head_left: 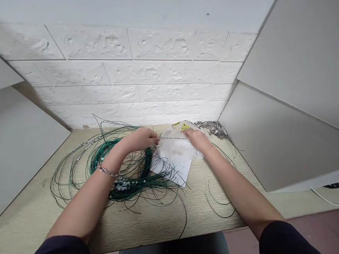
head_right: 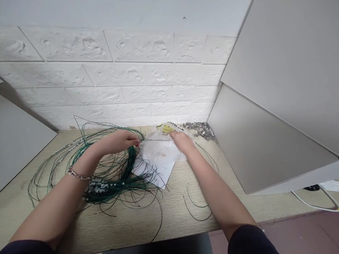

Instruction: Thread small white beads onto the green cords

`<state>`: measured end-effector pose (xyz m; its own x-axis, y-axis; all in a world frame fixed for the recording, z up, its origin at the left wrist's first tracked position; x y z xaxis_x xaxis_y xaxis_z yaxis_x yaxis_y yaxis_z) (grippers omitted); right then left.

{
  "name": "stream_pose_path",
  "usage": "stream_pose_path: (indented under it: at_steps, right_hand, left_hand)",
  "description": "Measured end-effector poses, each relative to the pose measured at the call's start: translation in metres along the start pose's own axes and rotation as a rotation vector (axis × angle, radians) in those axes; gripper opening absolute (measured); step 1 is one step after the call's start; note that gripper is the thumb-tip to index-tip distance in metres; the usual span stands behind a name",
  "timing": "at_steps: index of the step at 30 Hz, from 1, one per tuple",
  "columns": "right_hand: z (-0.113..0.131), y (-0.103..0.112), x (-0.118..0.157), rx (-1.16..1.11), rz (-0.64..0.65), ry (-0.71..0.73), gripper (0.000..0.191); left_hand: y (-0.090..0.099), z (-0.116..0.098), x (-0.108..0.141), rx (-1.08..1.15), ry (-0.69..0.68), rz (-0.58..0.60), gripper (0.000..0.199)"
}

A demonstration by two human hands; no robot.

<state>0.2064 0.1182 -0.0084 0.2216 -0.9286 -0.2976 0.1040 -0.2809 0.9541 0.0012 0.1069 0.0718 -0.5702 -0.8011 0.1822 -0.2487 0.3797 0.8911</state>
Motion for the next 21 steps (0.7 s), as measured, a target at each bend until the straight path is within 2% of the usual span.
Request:
stream_pose_path:
  at_steps: [4,8,12,14,16,21]
  right_hand:
    - [0.005,0.012,0.003,-0.049,-0.017,0.043,0.038]
    - [0.02,0.037,0.01,-0.09,-0.232,0.099,0.029]
    - [0.046,0.046,0.016,-0.042,-0.398,0.292,0.024]
    - [0.056,0.041,0.015,0.01,-0.399,0.344,0.026]
    - [0.06,0.035,0.012,0.065,-0.36,0.334,0.029]
    - [0.04,0.02,0.005,0.118,-0.198,0.226,0.032]
  left_hand:
    - [0.001,0.001,0.0,-0.007,0.046,-0.009,0.031]
    - [0.001,-0.001,-0.001,-0.024,0.072,-0.017,0.031]
    - [0.001,-0.006,-0.001,-0.016,0.027,-0.025,0.032]
    - [-0.001,-0.007,-0.002,-0.013,-0.005,-0.016,0.032]
    - [-0.002,-0.006,-0.002,-0.002,-0.028,-0.003,0.031]
    - [0.007,-0.003,0.005,0.007,-0.027,0.031,0.031]
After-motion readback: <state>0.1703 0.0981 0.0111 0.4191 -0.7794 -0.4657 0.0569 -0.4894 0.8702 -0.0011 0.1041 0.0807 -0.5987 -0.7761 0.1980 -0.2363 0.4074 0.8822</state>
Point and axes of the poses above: each hand's wrist, its own x-axis away from the middle knuckle, its own y-axis out of the back of the hand, z = x × y, the point moved 5 cm from there along -x, towards the middle knuckle, and after that the axes turned 5 degrees about x, right-handed, at the moved point
